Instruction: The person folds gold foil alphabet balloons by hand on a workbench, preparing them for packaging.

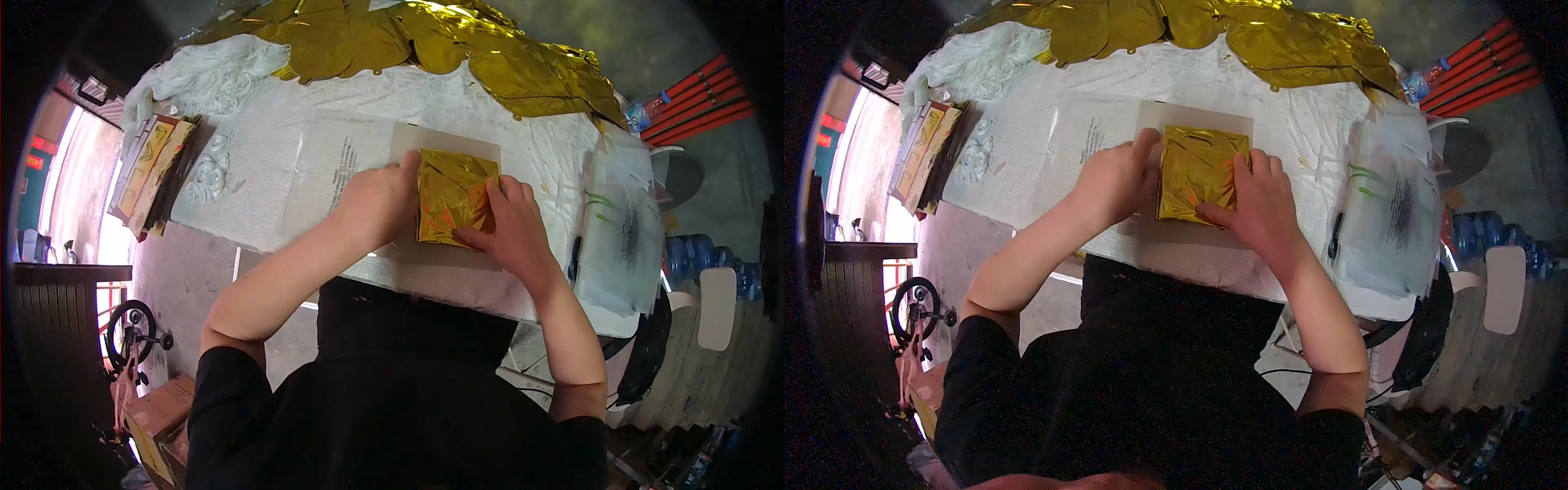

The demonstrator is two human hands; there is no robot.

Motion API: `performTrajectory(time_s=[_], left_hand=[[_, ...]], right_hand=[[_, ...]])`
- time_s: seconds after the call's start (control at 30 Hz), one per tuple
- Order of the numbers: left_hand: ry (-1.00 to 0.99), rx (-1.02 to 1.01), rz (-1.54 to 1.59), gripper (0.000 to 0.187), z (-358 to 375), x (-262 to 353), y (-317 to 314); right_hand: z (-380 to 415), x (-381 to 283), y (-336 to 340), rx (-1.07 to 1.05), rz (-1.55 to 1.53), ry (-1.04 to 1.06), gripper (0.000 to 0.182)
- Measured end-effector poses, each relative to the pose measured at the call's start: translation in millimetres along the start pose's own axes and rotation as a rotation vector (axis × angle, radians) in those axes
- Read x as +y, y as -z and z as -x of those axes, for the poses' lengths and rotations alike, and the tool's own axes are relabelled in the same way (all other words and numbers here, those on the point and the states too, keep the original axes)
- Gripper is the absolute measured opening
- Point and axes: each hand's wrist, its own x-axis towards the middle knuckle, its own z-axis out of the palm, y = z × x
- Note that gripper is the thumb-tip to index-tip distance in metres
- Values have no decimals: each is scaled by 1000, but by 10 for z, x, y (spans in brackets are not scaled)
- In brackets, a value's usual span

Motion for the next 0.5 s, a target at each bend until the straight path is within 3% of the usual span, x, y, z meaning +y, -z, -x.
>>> performTrajectory(time_s=[0.33,0.5], left_hand=[[-13,56,12,26,31,-26,-77],[8,31,36,28,-4,-33,-138]], right_hand=[[-45,-79,53,-97,-117,-111,74],[-24,-29,-29,-23,-143,-74,67]])
